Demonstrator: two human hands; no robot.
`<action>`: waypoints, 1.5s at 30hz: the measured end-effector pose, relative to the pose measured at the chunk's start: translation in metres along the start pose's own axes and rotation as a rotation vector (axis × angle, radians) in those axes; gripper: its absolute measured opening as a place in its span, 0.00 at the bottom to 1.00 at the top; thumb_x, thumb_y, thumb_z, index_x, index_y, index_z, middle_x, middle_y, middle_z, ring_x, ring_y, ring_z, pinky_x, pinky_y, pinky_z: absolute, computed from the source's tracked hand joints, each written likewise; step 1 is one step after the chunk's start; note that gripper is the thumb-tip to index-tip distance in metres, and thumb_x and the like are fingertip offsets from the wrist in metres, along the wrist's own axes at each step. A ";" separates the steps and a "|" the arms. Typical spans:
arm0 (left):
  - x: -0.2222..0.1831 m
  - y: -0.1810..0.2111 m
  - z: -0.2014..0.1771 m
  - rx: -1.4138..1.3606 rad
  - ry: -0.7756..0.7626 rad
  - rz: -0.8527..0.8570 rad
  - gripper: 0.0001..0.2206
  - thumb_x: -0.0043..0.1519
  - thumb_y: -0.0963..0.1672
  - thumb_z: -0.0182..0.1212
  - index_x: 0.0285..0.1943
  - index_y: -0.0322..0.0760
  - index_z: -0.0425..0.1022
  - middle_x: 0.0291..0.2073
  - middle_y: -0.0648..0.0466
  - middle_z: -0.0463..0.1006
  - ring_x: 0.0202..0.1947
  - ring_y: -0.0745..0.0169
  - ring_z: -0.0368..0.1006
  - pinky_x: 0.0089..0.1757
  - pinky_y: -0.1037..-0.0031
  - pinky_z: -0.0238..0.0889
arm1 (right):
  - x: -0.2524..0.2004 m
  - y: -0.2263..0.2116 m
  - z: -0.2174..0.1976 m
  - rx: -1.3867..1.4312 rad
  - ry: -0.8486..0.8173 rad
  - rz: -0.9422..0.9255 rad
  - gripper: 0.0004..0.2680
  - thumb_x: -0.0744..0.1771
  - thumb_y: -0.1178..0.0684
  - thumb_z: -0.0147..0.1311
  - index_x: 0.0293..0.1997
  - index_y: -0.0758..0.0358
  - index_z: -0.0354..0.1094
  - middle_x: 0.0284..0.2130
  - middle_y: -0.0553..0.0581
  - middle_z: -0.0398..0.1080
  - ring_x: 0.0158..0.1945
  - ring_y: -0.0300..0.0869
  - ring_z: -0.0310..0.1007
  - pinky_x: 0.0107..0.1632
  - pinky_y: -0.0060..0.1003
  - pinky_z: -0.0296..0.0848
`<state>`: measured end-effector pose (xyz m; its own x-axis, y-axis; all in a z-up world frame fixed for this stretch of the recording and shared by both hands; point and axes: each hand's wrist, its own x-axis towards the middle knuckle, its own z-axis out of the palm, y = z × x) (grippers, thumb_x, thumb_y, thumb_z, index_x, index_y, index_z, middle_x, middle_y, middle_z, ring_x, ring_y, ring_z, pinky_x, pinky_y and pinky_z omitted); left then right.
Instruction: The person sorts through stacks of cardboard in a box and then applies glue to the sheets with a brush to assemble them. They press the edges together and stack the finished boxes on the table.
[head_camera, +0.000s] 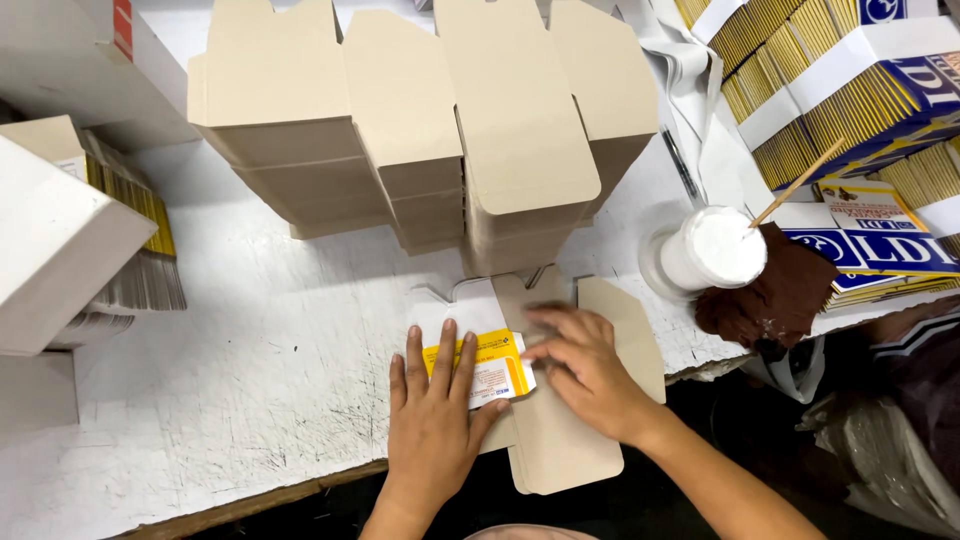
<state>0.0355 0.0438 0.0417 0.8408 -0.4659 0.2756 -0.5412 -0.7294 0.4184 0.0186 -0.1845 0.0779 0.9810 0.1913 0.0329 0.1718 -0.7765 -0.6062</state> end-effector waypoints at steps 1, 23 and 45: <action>0.000 0.000 0.001 -0.002 -0.002 0.000 0.36 0.60 0.58 0.55 0.72 0.35 0.61 0.74 0.45 0.53 0.73 0.29 0.43 0.63 0.41 0.40 | -0.011 -0.001 0.001 0.000 -0.001 0.003 0.09 0.62 0.61 0.52 0.43 0.58 0.75 0.66 0.56 0.62 0.72 0.51 0.50 0.71 0.50 0.43; 0.002 0.001 -0.001 0.013 -0.019 -0.015 0.36 0.61 0.57 0.55 0.72 0.34 0.60 0.75 0.44 0.51 0.73 0.28 0.41 0.64 0.41 0.38 | -0.025 0.009 -0.010 0.413 0.010 0.070 0.25 0.72 0.50 0.39 0.79 0.61 0.31 0.75 0.65 0.49 0.77 0.53 0.47 0.73 0.46 0.45; -0.005 0.047 0.022 -0.047 -0.008 0.038 0.34 0.59 0.55 0.57 0.75 0.45 0.59 0.73 0.36 0.51 0.73 0.26 0.39 0.62 0.34 0.33 | -0.018 0.003 0.027 -0.453 0.150 0.007 0.27 0.69 0.50 0.43 0.76 0.69 0.36 0.72 0.66 0.50 0.75 0.55 0.47 0.68 0.61 0.43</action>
<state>0.0054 0.0005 0.0406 0.8194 -0.4972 0.2853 -0.5726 -0.6865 0.4481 -0.0012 -0.1740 0.0545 0.9787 0.1226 0.1649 0.1550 -0.9674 -0.2004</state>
